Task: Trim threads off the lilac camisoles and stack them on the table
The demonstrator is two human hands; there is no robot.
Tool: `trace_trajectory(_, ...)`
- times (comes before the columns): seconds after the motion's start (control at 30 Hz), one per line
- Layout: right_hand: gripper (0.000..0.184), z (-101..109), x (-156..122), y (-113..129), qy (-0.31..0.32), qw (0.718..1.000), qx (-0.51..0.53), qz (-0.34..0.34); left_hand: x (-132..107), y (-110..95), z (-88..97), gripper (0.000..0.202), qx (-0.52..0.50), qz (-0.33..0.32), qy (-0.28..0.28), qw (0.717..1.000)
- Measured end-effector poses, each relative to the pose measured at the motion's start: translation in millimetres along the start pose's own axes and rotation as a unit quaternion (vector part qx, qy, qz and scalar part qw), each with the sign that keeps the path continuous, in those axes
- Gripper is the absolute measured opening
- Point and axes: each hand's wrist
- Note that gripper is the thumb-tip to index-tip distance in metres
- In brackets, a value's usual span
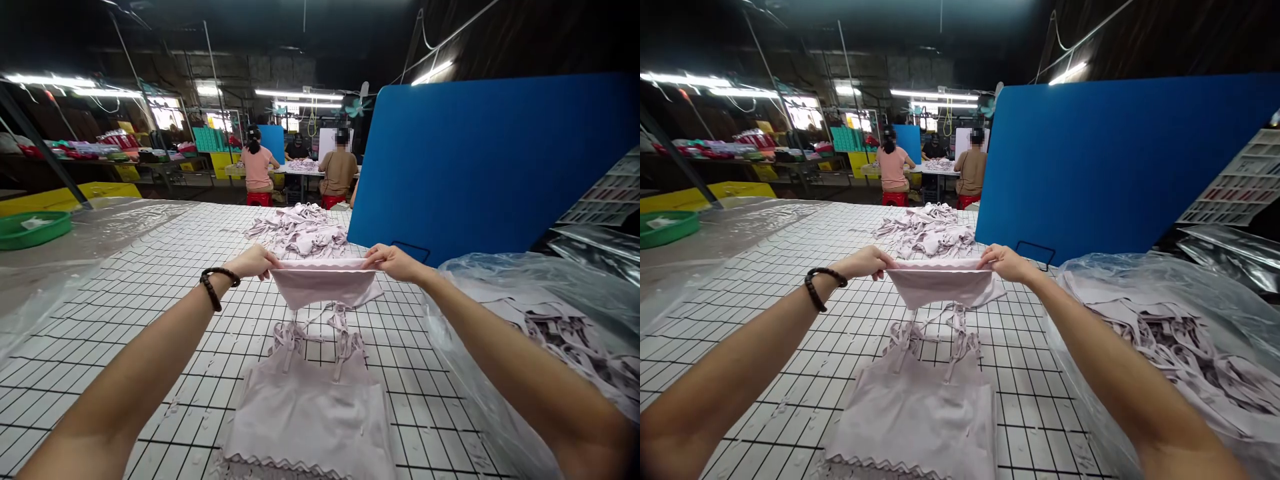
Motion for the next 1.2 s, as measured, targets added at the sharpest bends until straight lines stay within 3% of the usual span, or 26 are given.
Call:
trace_trajectory(0.1, 0.032, -13, -7, 3, 0.079, 0.988, -0.129, -0.014, -4, 9, -8.4, 0.027, 0.103, 0.012, 0.052, 0.993)
trace_trajectory(0.23, 0.029, -26, -22, 9, 0.187, 0.962, -0.195, -0.028, -8, 23, -17.0, 0.027, 0.116, 0.011, 0.098, 0.988)
trace_trajectory(0.3, 0.024, -30, -28, 10, 0.222, 0.958, -0.178, -0.038, -8, 32, -20.6, 0.027, 0.102, 0.008, 0.115, 0.988)
trace_trajectory(0.4, 0.020, -33, -32, 8, 0.285, 0.952, -0.070, -0.083, -6, 43, -26.6, 0.023, 0.081, 0.024, 0.142, 0.986)
trace_trajectory(0.5, 0.031, -34, -35, 4, 0.321, 0.939, 0.036, -0.118, -7, 50, -32.9, 0.017, 0.075, 0.033, 0.160, 0.984)
trace_trajectory(0.77, 0.041, -32, -42, -11, 0.258, 0.953, 0.128, -0.096, -25, 60, -44.4, 0.037, 0.073, 0.022, 0.216, 0.973)
trace_trajectory(0.9, 0.038, -30, -44, -15, 0.231, 0.959, 0.133, -0.100, -26, 67, -41.2, 0.041, 0.082, -0.010, 0.181, 0.980)
trace_trajectory(1.07, 0.023, -35, -48, -15, 0.185, 0.980, -0.024, -0.069, -22, 66, -27.6, 0.041, 0.039, -0.036, 0.146, 0.988)
trace_trajectory(1.2, 0.015, -41, -55, -4, 0.127, 0.967, -0.220, 0.011, -24, 60, -19.2, 0.041, 0.043, -0.051, 0.136, 0.989)
Point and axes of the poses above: each hand's wrist, its own x-axis towards the middle knuckle, its own z-axis out of the back of the hand, y = z × x, and after that the axes turned 11 degrees about y, right-handed
